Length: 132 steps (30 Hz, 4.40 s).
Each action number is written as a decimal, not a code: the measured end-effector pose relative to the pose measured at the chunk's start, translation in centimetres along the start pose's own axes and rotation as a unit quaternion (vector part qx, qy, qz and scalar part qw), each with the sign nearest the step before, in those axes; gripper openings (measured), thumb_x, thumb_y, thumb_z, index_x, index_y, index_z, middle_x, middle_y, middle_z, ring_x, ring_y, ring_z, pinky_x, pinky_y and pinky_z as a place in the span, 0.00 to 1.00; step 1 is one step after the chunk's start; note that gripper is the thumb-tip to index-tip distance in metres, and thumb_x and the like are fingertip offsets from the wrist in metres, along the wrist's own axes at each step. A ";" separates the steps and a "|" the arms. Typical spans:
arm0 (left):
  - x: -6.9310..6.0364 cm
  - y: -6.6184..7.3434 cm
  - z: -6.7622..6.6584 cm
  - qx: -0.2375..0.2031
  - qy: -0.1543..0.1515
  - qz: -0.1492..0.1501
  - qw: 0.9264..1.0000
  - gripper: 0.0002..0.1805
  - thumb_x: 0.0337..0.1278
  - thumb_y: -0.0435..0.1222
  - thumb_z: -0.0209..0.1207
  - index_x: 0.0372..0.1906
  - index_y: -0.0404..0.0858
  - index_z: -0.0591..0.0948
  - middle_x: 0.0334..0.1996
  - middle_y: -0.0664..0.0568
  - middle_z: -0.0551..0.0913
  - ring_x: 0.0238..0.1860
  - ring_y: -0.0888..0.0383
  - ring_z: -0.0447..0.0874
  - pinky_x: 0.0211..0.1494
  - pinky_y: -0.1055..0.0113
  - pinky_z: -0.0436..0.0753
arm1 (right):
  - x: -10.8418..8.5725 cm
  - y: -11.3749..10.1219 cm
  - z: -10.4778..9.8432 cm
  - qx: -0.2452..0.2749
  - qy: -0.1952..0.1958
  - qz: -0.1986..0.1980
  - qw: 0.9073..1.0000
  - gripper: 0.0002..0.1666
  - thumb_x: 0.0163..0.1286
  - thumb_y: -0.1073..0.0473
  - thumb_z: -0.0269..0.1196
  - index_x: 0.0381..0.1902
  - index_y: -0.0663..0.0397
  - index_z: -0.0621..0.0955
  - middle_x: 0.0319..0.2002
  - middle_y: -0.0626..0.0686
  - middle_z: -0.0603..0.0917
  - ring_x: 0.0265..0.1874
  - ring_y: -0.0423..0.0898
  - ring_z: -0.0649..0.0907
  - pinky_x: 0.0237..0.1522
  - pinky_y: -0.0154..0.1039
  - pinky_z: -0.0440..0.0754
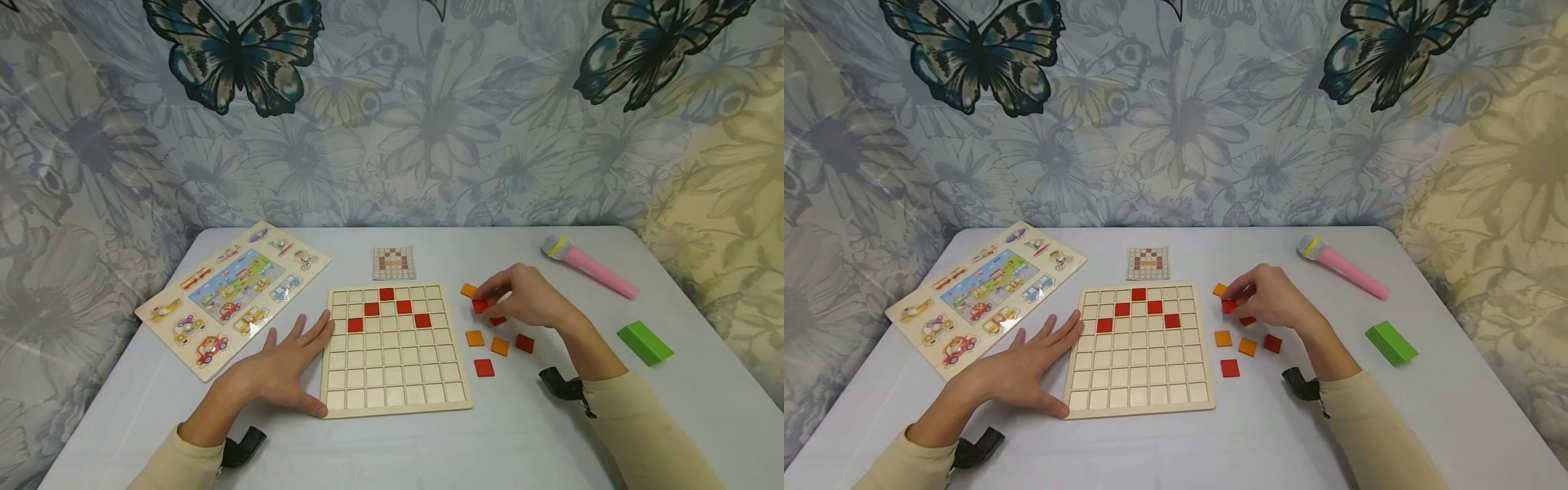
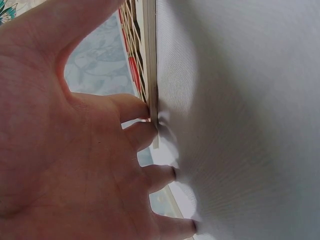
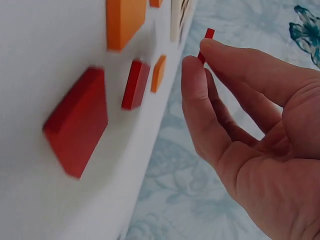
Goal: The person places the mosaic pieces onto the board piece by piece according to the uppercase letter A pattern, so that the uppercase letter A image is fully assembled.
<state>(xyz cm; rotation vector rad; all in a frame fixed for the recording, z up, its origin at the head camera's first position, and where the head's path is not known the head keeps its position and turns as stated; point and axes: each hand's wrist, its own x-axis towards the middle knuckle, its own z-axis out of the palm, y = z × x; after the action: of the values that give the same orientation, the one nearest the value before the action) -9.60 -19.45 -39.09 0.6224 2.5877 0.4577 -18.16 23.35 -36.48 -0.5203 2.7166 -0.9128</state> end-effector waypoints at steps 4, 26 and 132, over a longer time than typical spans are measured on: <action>0.0 0.0 0.0 -0.001 0.001 0.001 1.000 0.76 0.35 0.64 0.78 0.85 0.39 0.49 0.87 0.48 0.39 0.84 0.30 0.35 0.70 0.15 0.40 | 0.0 -0.8 0.5 0.022 -0.011 -0.002 1.000 0.13 0.59 0.66 0.76 0.44 0.54 0.92 0.38 0.50 0.90 0.36 0.48 0.84 0.33 0.38 0.86; -0.2 0.0 0.1 -0.003 -0.002 0.007 1.000 0.76 0.36 0.64 0.78 0.85 0.38 0.48 0.86 0.45 0.39 0.83 0.28 0.35 0.69 0.15 0.40 | 0.5 -3.8 3.9 0.035 -0.020 0.002 0.999 0.12 0.56 0.66 0.78 0.38 0.50 0.92 0.37 0.49 0.89 0.33 0.44 0.83 0.41 0.40 0.83; 0.1 -0.1 0.0 0.000 0.000 0.000 1.000 0.76 0.36 0.63 0.79 0.85 0.39 0.48 0.87 0.47 0.39 0.84 0.30 0.34 0.69 0.15 0.39 | -4.6 -4.3 4.1 0.029 -0.002 -0.019 0.999 0.11 0.58 0.68 0.74 0.39 0.52 0.90 0.30 0.45 0.84 0.33 0.42 0.82 0.37 0.34 0.85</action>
<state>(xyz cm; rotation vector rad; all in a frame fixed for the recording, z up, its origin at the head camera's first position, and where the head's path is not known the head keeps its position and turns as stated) -9.70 -19.51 -39.10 0.6238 2.5867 0.4571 -11.57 19.82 -36.56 -0.5639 2.6756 -0.9962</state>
